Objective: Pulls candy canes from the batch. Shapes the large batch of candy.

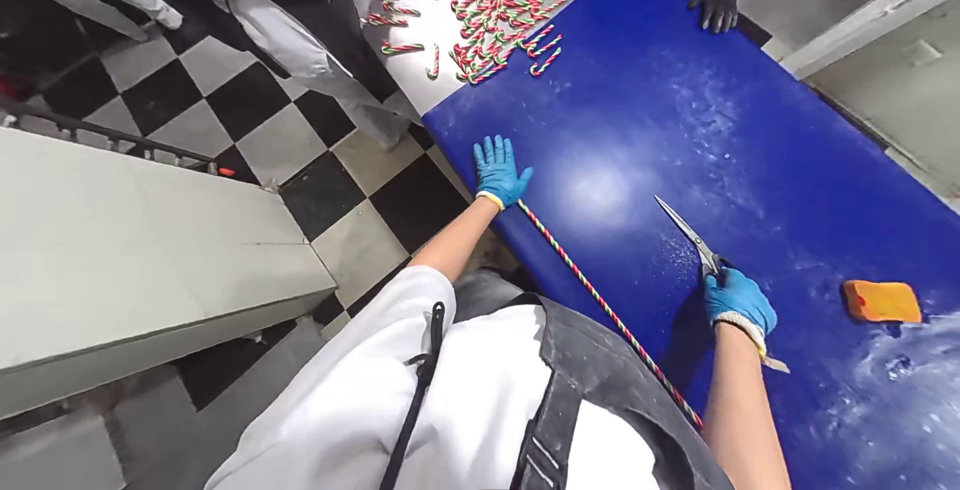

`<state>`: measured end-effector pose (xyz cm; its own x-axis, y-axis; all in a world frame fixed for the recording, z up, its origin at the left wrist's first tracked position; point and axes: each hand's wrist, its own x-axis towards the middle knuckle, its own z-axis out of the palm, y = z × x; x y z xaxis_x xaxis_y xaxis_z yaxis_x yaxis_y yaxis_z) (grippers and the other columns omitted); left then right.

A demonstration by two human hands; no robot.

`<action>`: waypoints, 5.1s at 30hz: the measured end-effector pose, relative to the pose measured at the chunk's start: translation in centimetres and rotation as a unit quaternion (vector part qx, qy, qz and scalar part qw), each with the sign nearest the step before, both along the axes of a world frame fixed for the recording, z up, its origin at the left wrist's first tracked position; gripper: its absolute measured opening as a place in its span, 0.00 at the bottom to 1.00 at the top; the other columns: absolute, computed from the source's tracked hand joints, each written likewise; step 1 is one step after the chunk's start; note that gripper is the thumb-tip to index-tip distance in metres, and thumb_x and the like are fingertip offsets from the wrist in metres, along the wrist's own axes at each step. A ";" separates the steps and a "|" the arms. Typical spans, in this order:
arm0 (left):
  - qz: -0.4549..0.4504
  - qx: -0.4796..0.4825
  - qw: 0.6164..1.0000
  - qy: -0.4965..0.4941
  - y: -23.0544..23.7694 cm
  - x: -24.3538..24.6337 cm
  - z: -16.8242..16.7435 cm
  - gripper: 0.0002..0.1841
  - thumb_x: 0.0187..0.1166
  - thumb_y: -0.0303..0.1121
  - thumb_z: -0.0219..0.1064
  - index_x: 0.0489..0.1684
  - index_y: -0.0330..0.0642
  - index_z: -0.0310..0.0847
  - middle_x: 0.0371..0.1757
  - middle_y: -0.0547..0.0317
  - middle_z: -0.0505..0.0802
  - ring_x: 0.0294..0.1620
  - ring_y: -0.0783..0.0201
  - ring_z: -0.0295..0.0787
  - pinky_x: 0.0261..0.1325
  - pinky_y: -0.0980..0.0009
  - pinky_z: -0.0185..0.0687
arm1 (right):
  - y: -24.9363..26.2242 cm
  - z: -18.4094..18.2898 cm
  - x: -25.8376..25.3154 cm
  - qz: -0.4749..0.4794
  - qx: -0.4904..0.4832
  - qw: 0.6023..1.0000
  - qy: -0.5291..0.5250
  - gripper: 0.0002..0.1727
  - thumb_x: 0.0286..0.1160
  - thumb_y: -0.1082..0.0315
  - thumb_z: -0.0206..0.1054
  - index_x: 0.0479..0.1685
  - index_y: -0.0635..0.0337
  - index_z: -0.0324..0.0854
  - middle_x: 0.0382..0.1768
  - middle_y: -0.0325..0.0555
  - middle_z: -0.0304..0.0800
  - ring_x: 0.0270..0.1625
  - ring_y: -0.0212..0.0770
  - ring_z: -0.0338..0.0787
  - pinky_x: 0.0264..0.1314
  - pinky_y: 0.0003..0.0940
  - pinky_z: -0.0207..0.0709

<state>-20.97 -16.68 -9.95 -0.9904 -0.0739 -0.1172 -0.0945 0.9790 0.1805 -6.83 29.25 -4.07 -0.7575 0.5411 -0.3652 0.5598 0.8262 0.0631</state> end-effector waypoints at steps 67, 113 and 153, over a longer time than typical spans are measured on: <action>-0.624 0.154 0.766 -0.015 15.3 8.1 0.9 0.17 0.85 0.47 0.62 0.48 0.44 0.91 0.82 0.48 0.81 0.90 0.42 0.63 0.93 0.39 0.46 | -21.5 1.4 26.4 -0.240 -0.734 0.635 0.033 0.31 0.84 0.38 0.50 0.67 0.53 0.77 0.38 0.26 0.87 0.38 0.21 0.85 0.43 0.20 0.81; -0.317 0.037 0.947 -0.043 -5.2 -2.6 3.5 0.34 0.84 0.61 0.55 0.79 0.46 0.77 0.86 0.43 0.75 0.91 0.42 0.61 0.93 0.37 0.43 | -2.1 0.9 14.0 0.046 -0.054 0.995 0.069 0.40 0.80 0.39 0.61 0.86 0.55 0.69 0.80 0.64 0.75 0.79 0.71 0.76 0.77 0.75 0.65; -0.353 0.039 0.932 0.070 24.5 0.6 4.5 0.39 0.88 0.62 0.42 0.91 0.42 0.60 0.91 0.35 0.64 0.94 0.34 0.51 0.93 0.35 0.38 | 1.4 -4.3 34.5 -0.016 0.002 0.968 0.249 0.26 0.83 0.62 0.53 0.81 0.48 0.77 0.82 0.48 0.79 0.88 0.55 0.71 0.89 0.64 0.59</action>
<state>-20.35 7.78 -5.49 -0.7947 0.6058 0.0383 0.5985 0.7716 0.2153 27.63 30.68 -8.42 -0.8217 0.5682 0.0438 0.5470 0.8080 -0.2190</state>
